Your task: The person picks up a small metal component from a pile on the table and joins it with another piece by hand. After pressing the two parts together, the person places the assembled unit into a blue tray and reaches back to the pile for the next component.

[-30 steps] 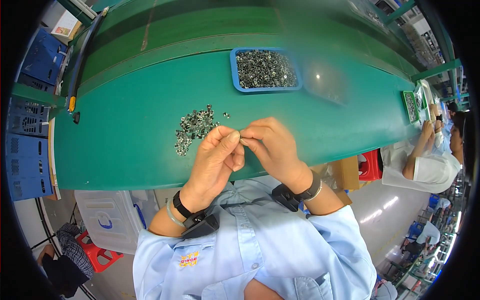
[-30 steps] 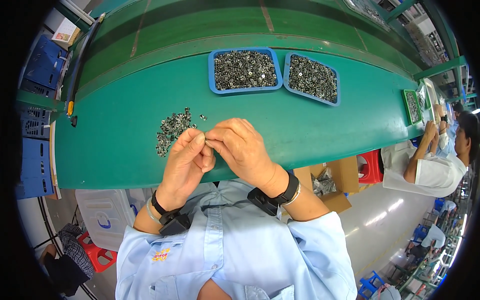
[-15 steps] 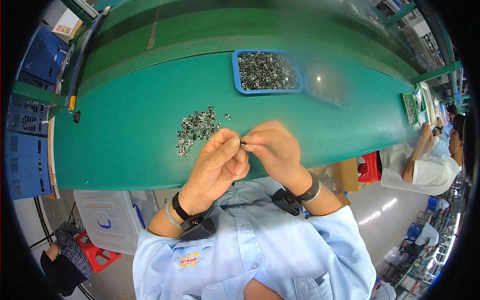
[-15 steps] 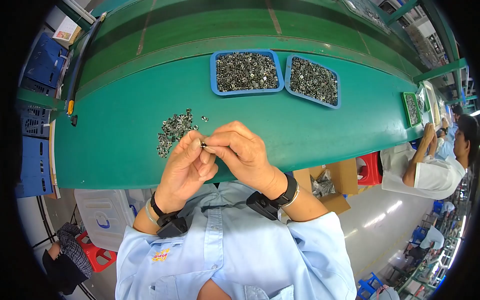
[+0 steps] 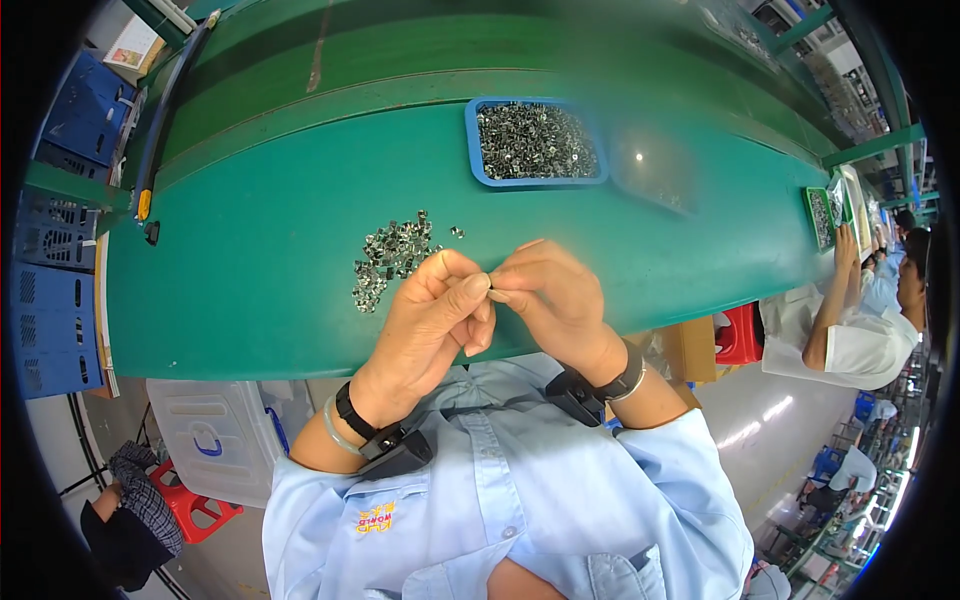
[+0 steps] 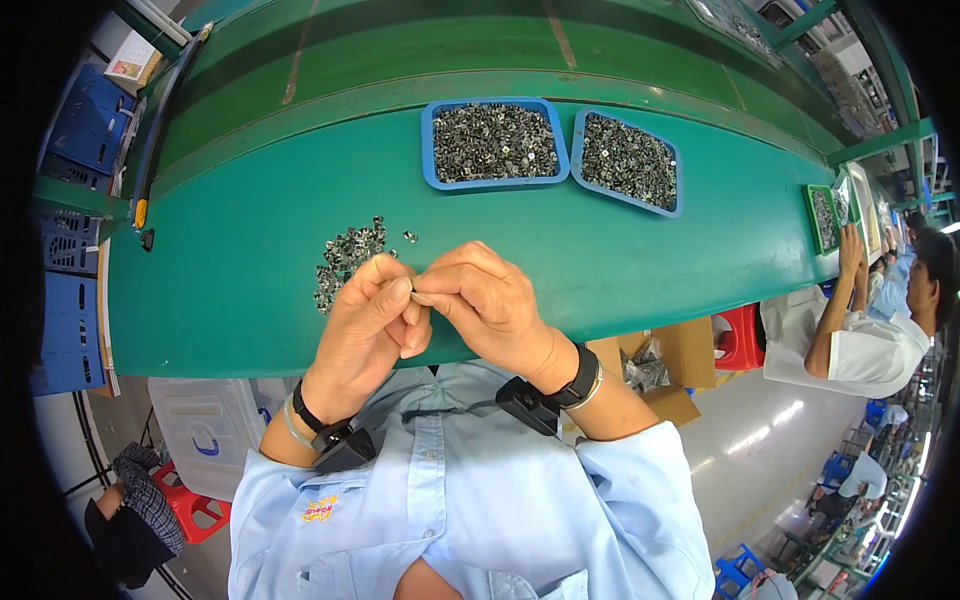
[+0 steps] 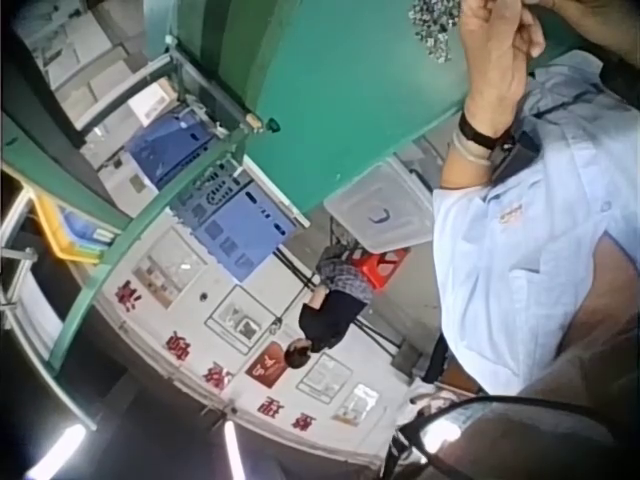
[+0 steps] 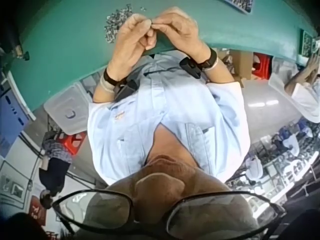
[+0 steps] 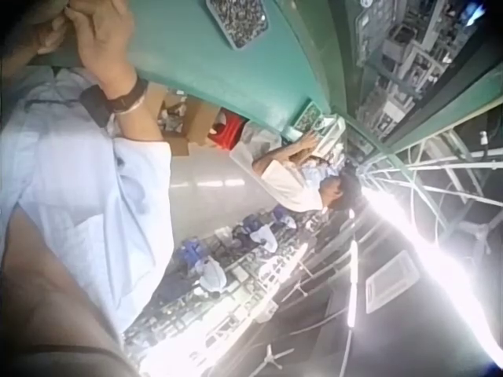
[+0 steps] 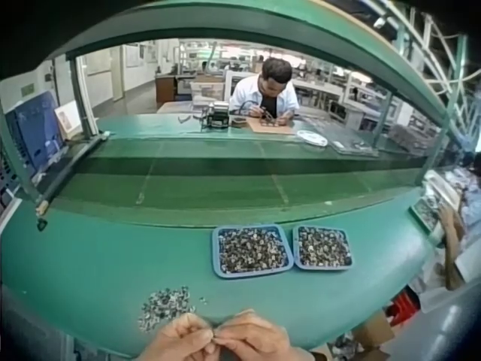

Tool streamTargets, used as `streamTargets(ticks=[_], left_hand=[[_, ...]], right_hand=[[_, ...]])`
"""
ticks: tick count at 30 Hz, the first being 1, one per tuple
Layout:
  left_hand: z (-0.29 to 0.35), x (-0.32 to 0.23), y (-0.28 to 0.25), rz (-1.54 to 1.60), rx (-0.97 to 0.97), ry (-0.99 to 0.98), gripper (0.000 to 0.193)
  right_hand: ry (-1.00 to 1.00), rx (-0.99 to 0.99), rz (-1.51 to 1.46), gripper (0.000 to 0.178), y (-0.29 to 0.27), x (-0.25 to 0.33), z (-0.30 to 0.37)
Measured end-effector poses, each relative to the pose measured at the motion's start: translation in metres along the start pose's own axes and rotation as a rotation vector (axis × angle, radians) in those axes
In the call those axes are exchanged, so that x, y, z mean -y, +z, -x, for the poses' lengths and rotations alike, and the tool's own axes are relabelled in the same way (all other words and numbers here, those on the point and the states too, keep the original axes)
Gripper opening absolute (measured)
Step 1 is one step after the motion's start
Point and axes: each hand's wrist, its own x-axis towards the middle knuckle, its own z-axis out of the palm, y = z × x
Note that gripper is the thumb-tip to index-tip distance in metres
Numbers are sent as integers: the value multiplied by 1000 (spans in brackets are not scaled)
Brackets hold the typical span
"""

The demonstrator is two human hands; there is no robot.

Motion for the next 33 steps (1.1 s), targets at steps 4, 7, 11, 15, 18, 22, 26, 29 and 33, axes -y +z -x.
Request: streamTargets(ticks=[4, 7, 11, 15, 18, 22, 26, 29, 33], left_hand=[[-1, 0, -1, -110, -38, 2, 23], [-1, 1, -2, 46, 18, -13, 25], [-3, 0, -2, 49, 12, -53, 26], [-3, -2, -1, 23, 9, -66, 23], [-3, -3, -1, 32, -6, -79, 20], [-3, -2, -1, 49, -19, -79, 18], [-3, -1, -2, 18, -4, -58, 16], [-3, 0, -4, -15, 3, -41, 16], [-4, -1, -4, -19, 5, -43, 16]], right_hand=[[-10, -17, 6, 17, 0, -1, 1], [-3, -16, -3, 17, 0, -2, 1], [-7, -11, -4, 18, -1, -3, 2], [-27, -10, 14, 18, -1, -6, 3], [-53, -20, 22, 18, 0, -7, 3], [-78, -32, 36, 18, 2, -8, 4], [-84, -48, 43, 19, 4, -9, 5], [-78, -53, 40, 19, 5, -9, 6], [-62, -59, 53, 19, 6, -9, 7]])
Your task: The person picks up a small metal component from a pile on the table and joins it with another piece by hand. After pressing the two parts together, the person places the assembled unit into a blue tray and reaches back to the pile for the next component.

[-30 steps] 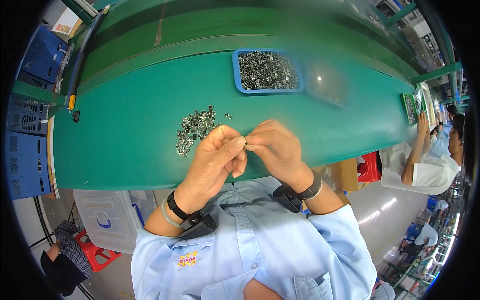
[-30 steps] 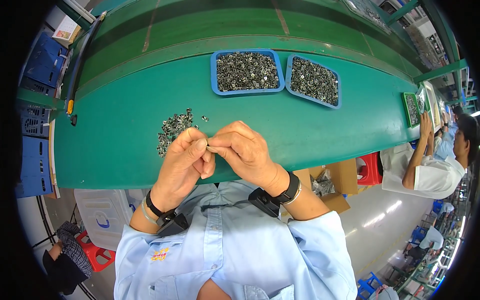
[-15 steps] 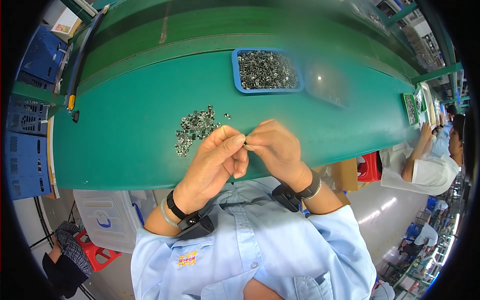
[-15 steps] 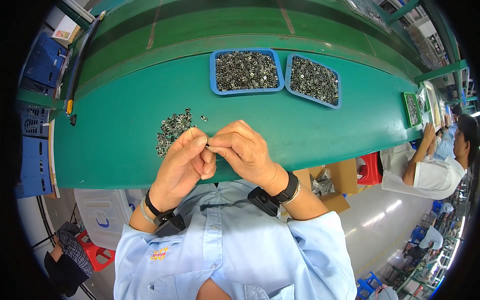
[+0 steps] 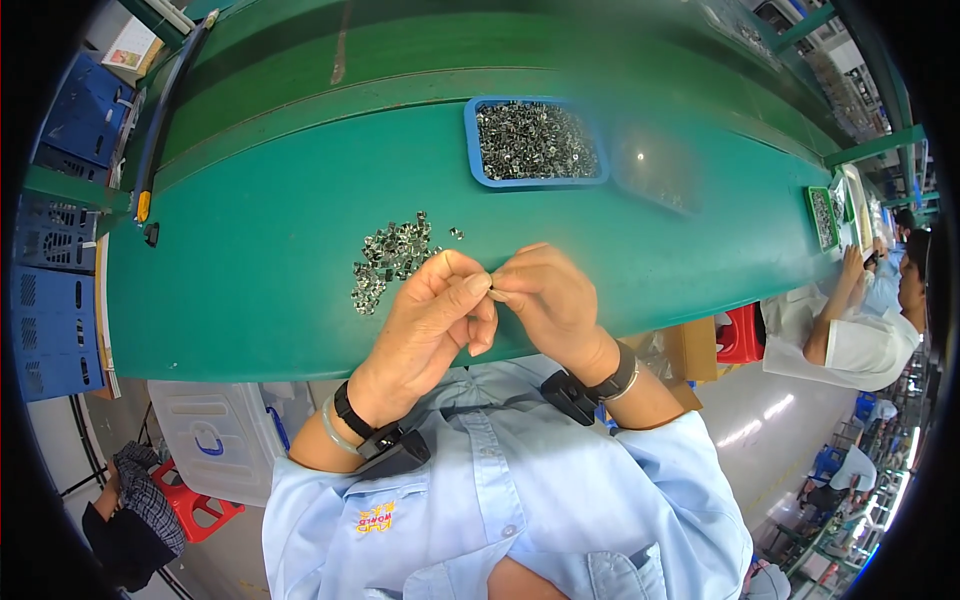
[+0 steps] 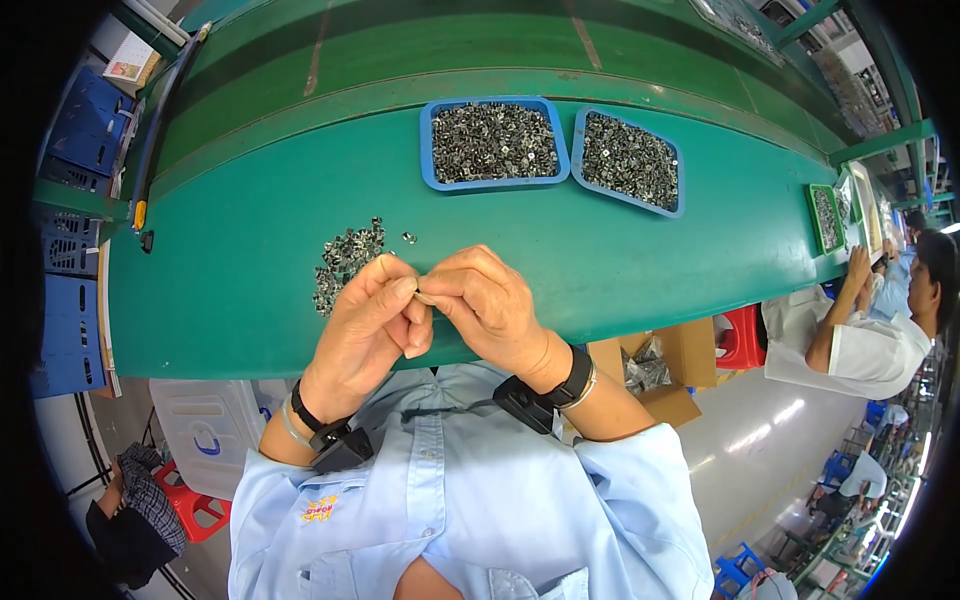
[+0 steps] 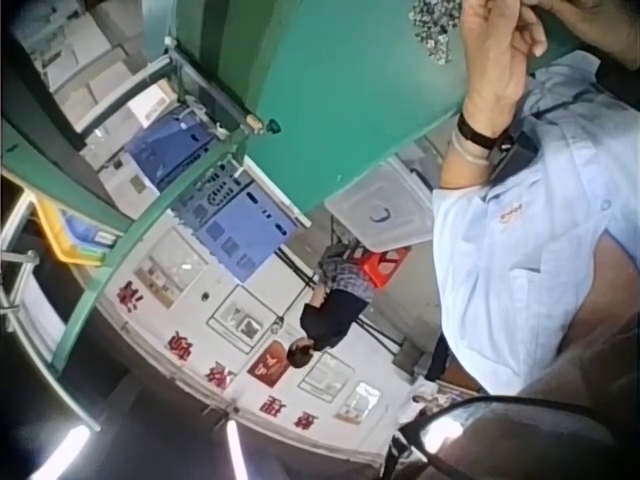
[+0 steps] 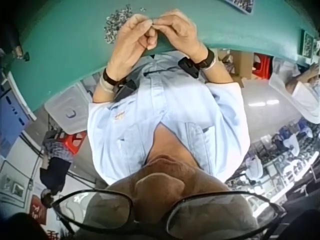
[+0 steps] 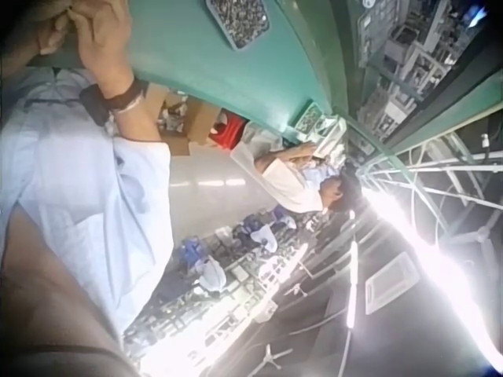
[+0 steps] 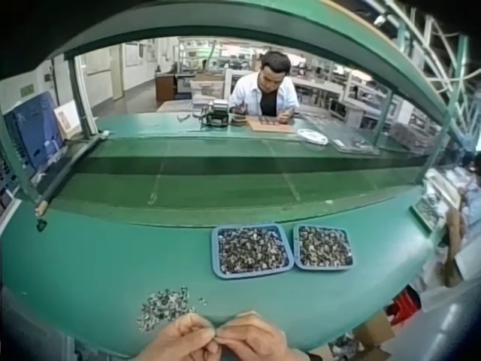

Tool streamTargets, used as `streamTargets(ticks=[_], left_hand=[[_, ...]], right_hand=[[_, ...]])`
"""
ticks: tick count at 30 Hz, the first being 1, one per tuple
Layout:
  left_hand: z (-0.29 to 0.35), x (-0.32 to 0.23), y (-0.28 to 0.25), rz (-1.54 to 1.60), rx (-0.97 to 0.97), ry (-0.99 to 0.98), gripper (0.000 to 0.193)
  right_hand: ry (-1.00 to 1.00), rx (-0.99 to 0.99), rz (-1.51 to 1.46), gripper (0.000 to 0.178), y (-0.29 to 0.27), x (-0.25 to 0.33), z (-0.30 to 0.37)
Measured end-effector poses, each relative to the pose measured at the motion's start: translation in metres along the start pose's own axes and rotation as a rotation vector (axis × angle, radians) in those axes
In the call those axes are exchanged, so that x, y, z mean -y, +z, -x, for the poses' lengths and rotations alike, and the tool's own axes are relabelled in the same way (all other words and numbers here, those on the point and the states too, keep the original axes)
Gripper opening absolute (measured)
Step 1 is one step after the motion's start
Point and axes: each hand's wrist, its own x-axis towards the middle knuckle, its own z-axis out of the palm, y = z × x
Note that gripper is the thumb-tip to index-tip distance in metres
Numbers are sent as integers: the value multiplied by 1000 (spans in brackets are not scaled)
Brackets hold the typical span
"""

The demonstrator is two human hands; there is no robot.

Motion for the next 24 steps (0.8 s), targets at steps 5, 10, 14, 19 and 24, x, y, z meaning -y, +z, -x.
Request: streamTargets(ticks=[5, 10, 14, 19, 24], left_hand=[[0, -2, 0, 103, 20, -34, 16], [-1, 0, -5, 109, 53, -46, 15], [-1, 0, -5, 98, 49, -44, 16], [0, -1, -6, 69, 47, -35, 16], [1, -4, -2, 77, 26, -45, 15]], right_hand=[[-14, 19, -10, 19, -3, 0, -3], [-14, 14, -20, 19, -3, -1, -2], [22, 24, -20, 18, -2, -1, 1], [73, 37, -26, 16, -1, -1, 3], [-10, 16, -10, 19, 0, -2, -1]])
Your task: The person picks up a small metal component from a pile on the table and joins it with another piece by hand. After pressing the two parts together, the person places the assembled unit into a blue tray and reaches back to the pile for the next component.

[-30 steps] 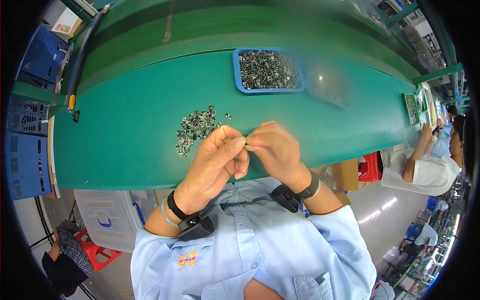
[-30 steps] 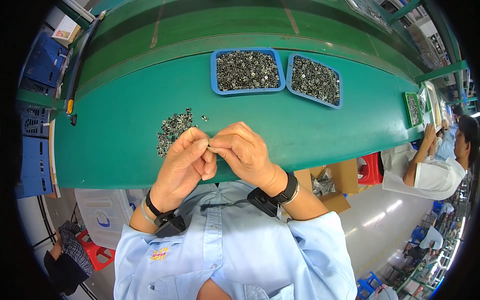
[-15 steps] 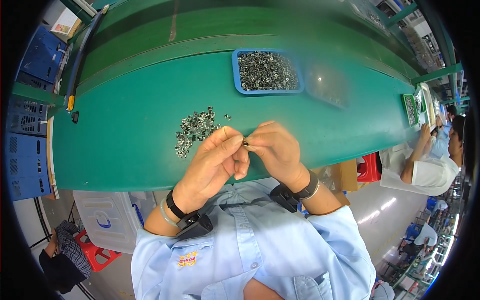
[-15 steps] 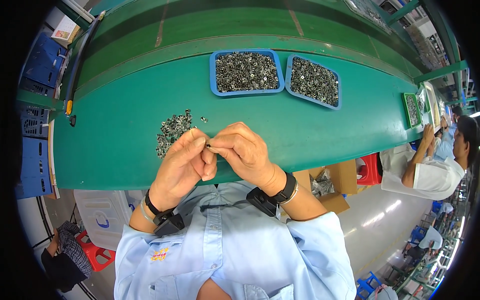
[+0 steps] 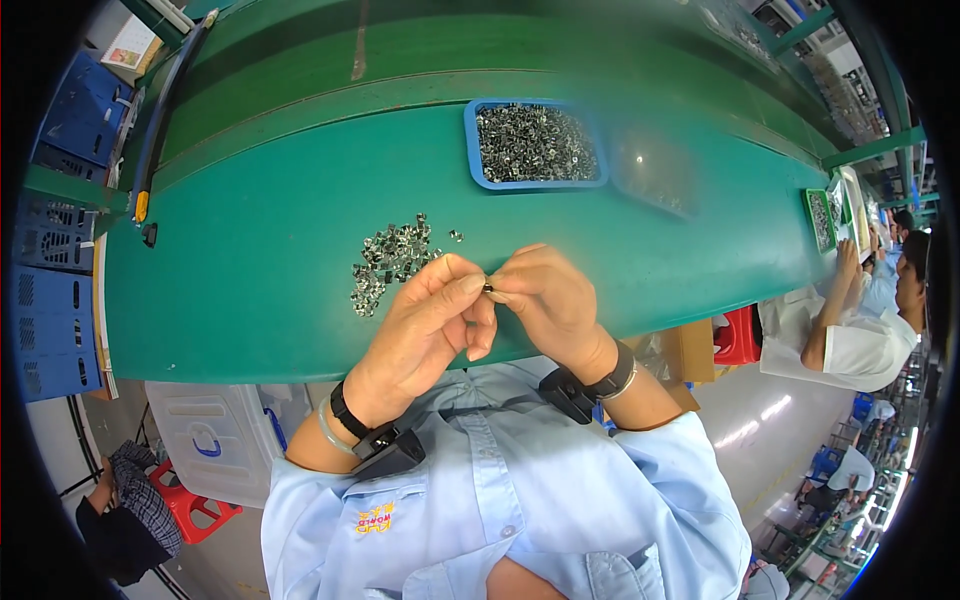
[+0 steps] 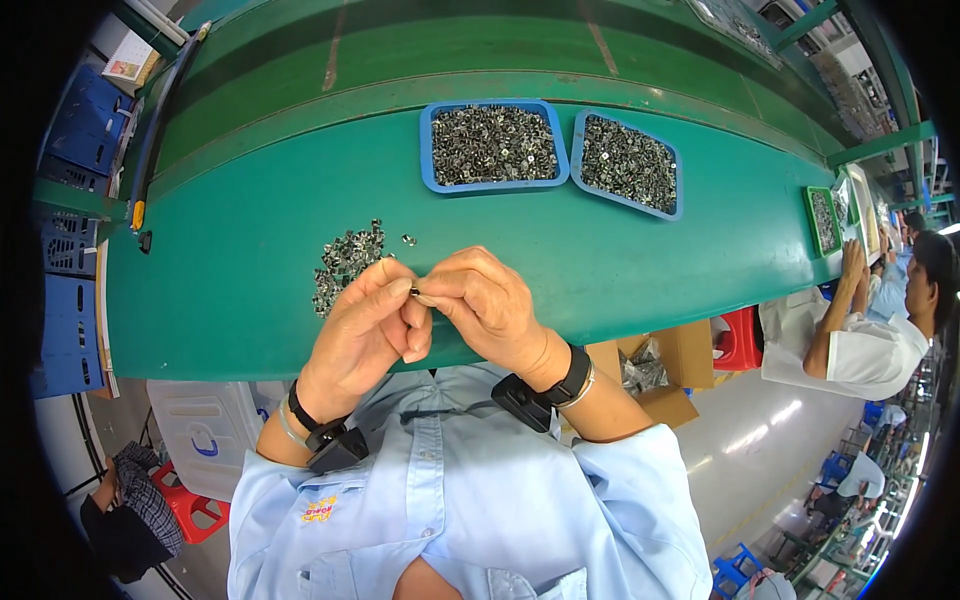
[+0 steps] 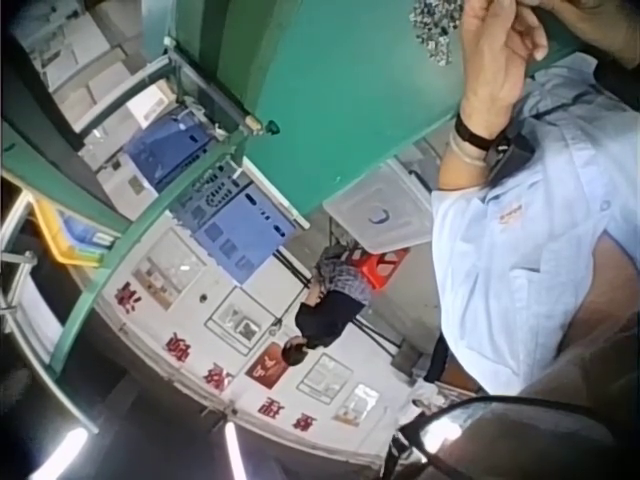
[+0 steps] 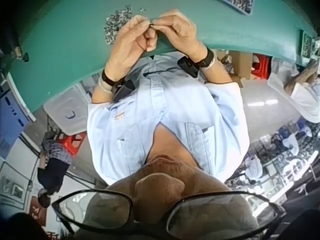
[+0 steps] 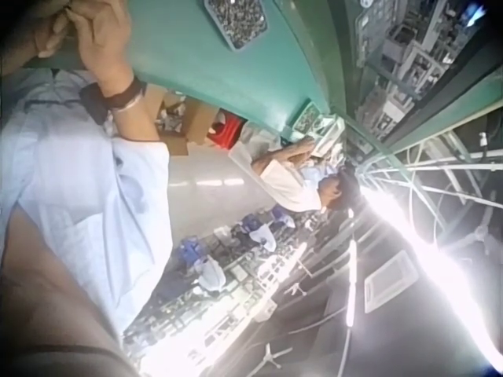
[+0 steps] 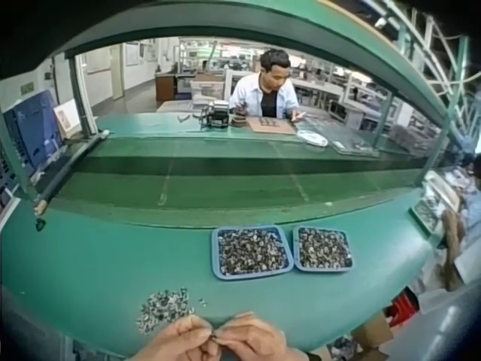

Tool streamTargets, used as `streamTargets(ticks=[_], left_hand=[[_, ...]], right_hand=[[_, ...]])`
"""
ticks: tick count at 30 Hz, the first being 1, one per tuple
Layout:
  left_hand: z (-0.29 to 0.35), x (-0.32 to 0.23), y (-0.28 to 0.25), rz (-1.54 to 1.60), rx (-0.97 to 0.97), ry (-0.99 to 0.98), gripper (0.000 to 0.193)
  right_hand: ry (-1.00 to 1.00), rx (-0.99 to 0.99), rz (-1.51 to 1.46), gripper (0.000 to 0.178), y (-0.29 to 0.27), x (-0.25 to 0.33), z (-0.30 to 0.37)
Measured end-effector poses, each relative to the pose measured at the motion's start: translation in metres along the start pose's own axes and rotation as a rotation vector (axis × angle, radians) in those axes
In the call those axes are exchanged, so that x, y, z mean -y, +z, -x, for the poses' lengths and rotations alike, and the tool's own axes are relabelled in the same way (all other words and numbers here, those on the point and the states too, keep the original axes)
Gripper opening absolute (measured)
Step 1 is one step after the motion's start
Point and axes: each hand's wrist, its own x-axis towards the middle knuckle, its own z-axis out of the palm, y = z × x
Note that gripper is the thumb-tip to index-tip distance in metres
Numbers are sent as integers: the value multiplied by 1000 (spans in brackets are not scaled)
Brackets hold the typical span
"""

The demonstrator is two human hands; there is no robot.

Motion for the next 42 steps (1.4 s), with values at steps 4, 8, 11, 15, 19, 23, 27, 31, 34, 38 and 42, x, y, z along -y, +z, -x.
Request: streamTargets(ticks=[4, 8, 11, 15, 19, 23, 27, 31, 34, 38, 42], left_hand=[[0, 0, 1, 21, -16, -10, 14], [-1, 1, -1, -7, -16, -11, 13], [-1, 1, -1, -21, -11, -2, 13], [-1, 1, 1, -31, -13, 9, 14], [-1, 2, 5, 18, 0, 31, 15], [-1, 5, 5, -15, 25, 67, 15], [0, 7, 7, 17, 43, 102, 12], [-1, 9, 9, -16, -25, 128, 13], [-1, 10, 9, -32, -61, 161, 13], [-1, 10, 11, -55, -86, 175, 14], [-1, 7, 13, -89, -75, 170, 15]], right_hand=[[-34, 0, 15, 19, -1, -3, -1], [-40, 0, 10, 19, 0, -3, 0], [-13, -4, 14, 19, 1, -1, 1], [58, -3, -10, 17, 0, 2, 0], [184, -24, -135, 14, -1, 4, 1], [239, -56, -228, 13, 0, 6, 2], [232, -80, -250, 13, 3, 7, 2], [231, -97, -251, 13, 5, 8, 2], [232, -101, -240, 13, 6, 9, 2], [229, -97, -215, 13, 6, 10, 3], [236, -104, -238, 14, 5, 8, 3]])
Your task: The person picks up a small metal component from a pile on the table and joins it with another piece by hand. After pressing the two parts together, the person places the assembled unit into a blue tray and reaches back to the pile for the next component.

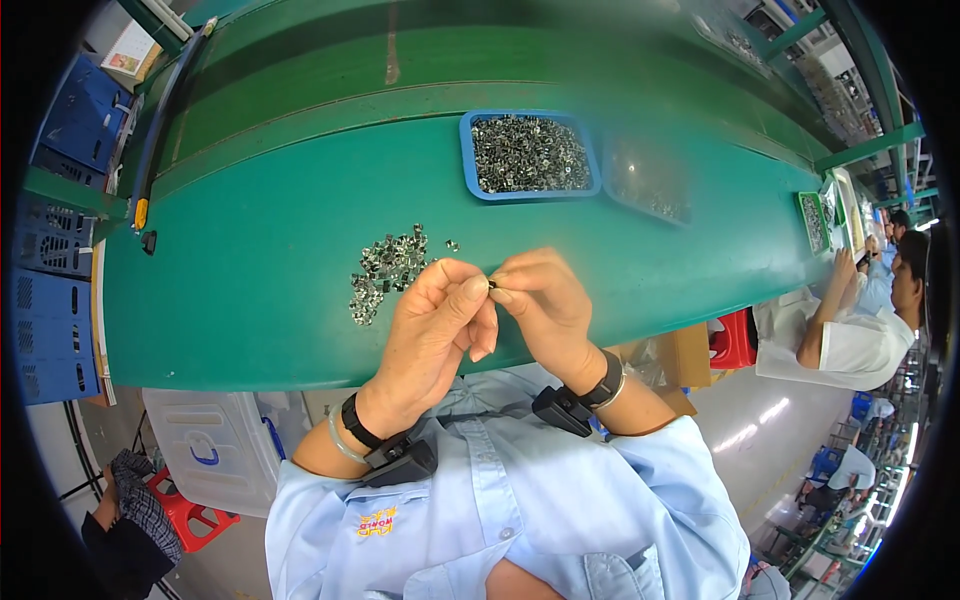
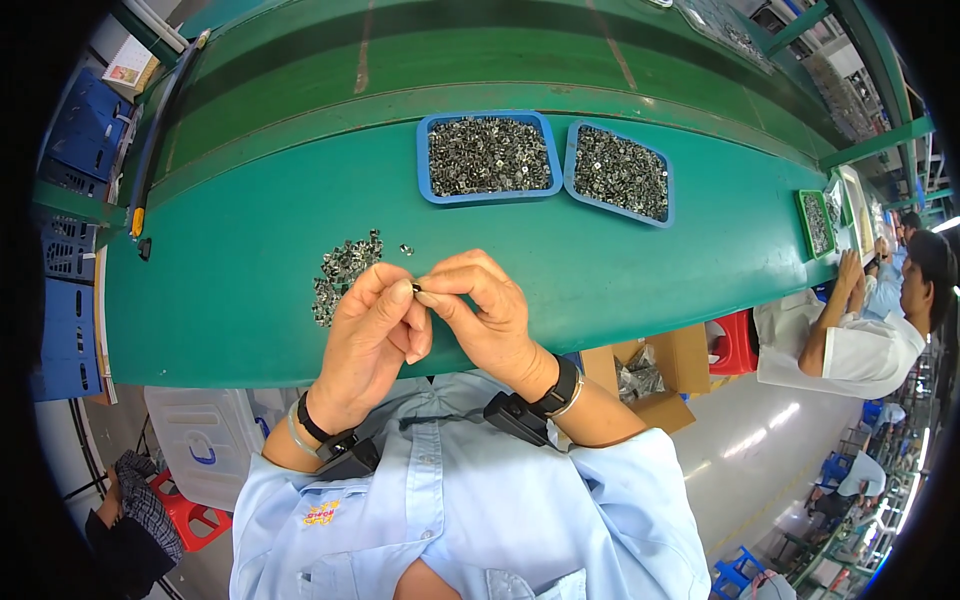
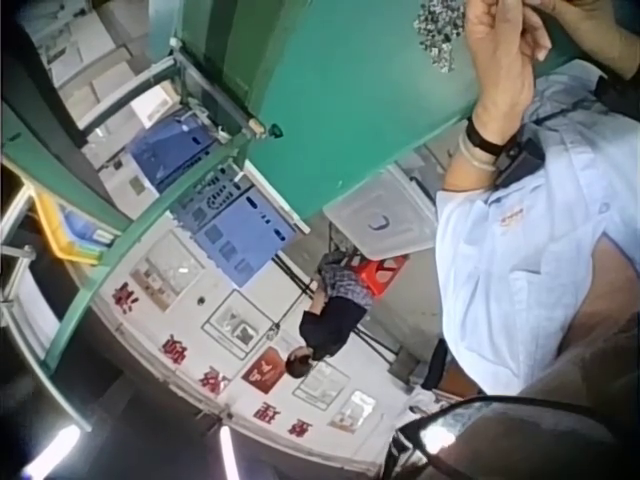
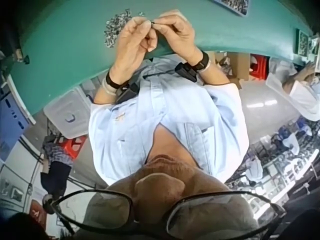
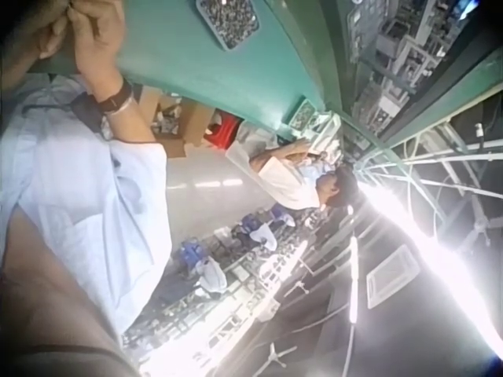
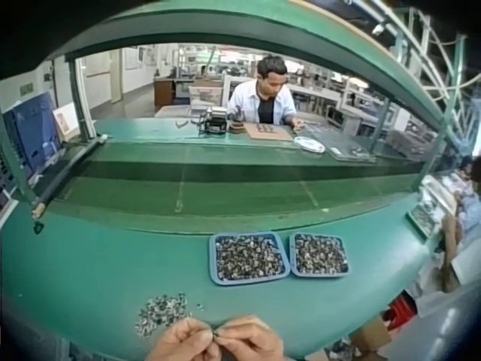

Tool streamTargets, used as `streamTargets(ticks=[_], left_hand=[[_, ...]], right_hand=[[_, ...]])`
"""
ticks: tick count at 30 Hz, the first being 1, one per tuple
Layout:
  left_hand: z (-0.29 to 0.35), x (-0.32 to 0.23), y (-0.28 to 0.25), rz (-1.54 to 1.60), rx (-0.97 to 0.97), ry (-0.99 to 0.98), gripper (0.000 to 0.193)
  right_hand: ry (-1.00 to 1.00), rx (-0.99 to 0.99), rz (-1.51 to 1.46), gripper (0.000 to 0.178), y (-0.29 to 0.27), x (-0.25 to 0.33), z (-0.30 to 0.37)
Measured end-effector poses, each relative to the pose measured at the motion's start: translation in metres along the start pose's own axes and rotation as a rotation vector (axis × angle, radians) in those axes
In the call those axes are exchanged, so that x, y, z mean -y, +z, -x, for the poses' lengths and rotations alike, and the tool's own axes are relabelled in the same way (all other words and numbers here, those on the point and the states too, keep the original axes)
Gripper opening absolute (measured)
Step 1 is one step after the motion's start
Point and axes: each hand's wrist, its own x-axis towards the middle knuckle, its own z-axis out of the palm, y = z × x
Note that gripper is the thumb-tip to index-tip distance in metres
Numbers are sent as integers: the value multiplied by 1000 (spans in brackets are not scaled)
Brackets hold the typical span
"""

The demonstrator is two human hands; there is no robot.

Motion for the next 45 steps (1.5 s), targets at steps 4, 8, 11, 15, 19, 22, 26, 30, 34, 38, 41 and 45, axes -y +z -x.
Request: streamTargets(ticks=[4, 8, 11, 15, 19, 22, 26, 30, 34, 38, 41, 45], left_hand=[[2, -8, 7, -41, -25, -23, 19], [-1, -8, -2, 3, 44, -68, 19], [0, -7, -4, -2, 39, -70, 19], [1, -7, -4, 0, 34, -71, 19], [1, -7, -6, 23, 42, -79, 18], [3, -8, -4, 9, 29, -72, 18], [4, -6, -2, -101, -17, -28, 17], [6, -6, -2, -216, -40, 13, 14], [7, -5, -3, -197, -43, 12, 13], [7, -3, -5, -197, -30, 35, 13], [6, -2, -6, -190, -11, 39, 12], [1, -3, -9, -176, 5, 20, 13]], right_hand=[[7, -10, -52, 14, -1, -1, 1], [-39, 2, -5, 15, -2, -1, 2], [-46, 10, 59, 16, -1, -1, 2], [-65, 17, 102, 18, 0, 1, 2], [-87, 32, 137, 15, 2, 1, 3], [-161, 25, 183, 18, 2, -3, 4], [-319, 17, 309, 19, -2, -8, 1], [-308, 1, 260, 20, 2, -4, 1], [-294, 11, 254, 20, 1, -5, 3], [-288, 62, 248, 23, -2, -6, 5], [-286, 26, 251, 22, 0, -5, 3], [-282, 14, 264, 21, -1, -7, 4]])
